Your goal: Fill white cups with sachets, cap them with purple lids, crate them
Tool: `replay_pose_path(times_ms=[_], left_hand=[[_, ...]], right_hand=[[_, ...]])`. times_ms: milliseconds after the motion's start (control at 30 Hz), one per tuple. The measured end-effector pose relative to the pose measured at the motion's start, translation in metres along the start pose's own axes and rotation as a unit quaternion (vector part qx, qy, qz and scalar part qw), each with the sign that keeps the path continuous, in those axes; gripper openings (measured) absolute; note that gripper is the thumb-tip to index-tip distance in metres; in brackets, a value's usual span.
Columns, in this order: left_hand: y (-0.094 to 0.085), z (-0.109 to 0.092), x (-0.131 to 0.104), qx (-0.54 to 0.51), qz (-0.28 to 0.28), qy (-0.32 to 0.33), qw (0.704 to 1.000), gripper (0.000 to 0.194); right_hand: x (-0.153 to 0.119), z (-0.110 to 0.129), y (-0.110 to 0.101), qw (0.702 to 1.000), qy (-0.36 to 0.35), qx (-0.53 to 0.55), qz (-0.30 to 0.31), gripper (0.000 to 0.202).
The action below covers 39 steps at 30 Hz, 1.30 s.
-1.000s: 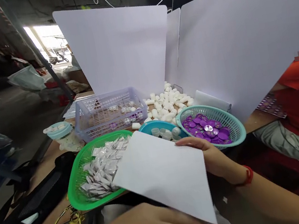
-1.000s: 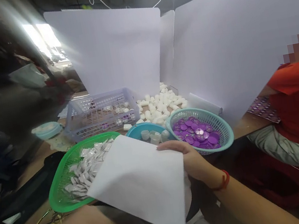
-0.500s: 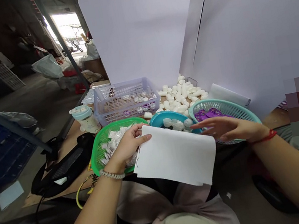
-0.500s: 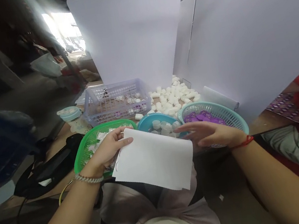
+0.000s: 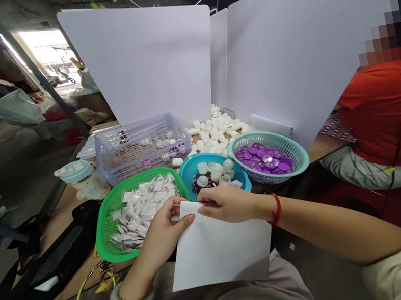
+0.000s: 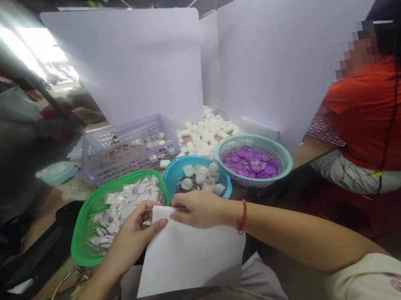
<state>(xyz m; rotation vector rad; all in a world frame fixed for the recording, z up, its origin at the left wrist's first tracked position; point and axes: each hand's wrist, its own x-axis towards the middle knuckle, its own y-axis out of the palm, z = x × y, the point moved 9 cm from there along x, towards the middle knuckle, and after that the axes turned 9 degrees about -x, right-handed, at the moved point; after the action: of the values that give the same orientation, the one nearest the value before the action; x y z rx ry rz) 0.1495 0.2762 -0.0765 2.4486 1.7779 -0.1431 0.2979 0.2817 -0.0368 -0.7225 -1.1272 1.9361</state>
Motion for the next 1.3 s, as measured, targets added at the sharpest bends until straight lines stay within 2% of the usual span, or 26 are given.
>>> replay_pose_path(times_ms=[100, 200, 333, 433, 533, 633, 733, 800, 900, 1033, 1100, 1167, 1233, 1300], left_hand=[[0.007, -0.005, -0.009, 0.018, 0.027, 0.003, 0.999, 0.045], [0.019, -0.020, -0.016, 0.100, 0.059, 0.018, 0.993, 0.037], [0.031, -0.046, -0.020, 0.279, 0.057, 0.094, 0.954, 0.029], [0.036, -0.055, -0.021, 0.353, 0.050, 0.143, 0.923, 0.029], [0.030, -0.059, -0.026, 0.361, 0.047, 0.170, 0.916, 0.032], [0.012, -0.068, -0.035, 0.341, 0.020, 0.203, 0.918, 0.030], [-0.010, -0.079, -0.042, 0.334, -0.021, 0.233, 0.913, 0.028], [-0.018, -0.084, -0.045, 0.327, -0.030, 0.248, 0.911, 0.025], [-0.019, -0.090, -0.046, 0.306, -0.026, 0.273, 0.912, 0.022], [-0.016, -0.095, -0.040, 0.299, -0.039, 0.280, 0.911, 0.024], [-0.016, -0.094, -0.031, 0.306, -0.029, 0.261, 0.915, 0.026], [-0.028, -0.091, -0.022, 0.302, -0.054, 0.232, 0.923, 0.033], [-0.055, -0.090, -0.017, 0.290, -0.130, 0.197, 0.927, 0.039], [-0.079, -0.086, -0.016, 0.293, -0.201, 0.165, 0.920, 0.039]], right_hand=[[-0.004, 0.002, -0.001, 1.000, 0.002, -0.012, -0.005, 0.012], [-0.004, 0.003, -0.001, 1.000, -0.006, 0.006, 0.003, 0.016], [-0.003, 0.006, -0.001, 1.000, -0.015, 0.008, 0.004, 0.024], [-0.006, 0.010, -0.003, 0.999, -0.021, -0.033, 0.002, 0.028], [-0.012, 0.008, -0.008, 0.998, -0.028, -0.053, 0.013, 0.024], [-0.024, 0.000, -0.019, 0.996, -0.069, -0.064, 0.007, 0.023], [-0.043, -0.013, -0.036, 0.991, -0.107, -0.071, -0.042, 0.021], [-0.057, -0.020, -0.047, 0.985, -0.130, -0.082, -0.075, 0.022], [-0.077, -0.022, -0.058, 0.971, -0.172, -0.129, -0.107, 0.027], [-0.088, -0.028, -0.067, 0.956, -0.199, -0.187, -0.108, 0.036], [-0.088, -0.040, -0.074, 0.959, -0.200, -0.176, -0.096, 0.038], [-0.086, -0.065, -0.088, 0.971, -0.178, -0.140, -0.081, 0.037], [-0.083, -0.106, -0.116, 0.982, -0.106, -0.119, -0.104, 0.038], [-0.085, -0.162, -0.162, 0.971, 0.026, -0.142, -0.188, 0.038]])
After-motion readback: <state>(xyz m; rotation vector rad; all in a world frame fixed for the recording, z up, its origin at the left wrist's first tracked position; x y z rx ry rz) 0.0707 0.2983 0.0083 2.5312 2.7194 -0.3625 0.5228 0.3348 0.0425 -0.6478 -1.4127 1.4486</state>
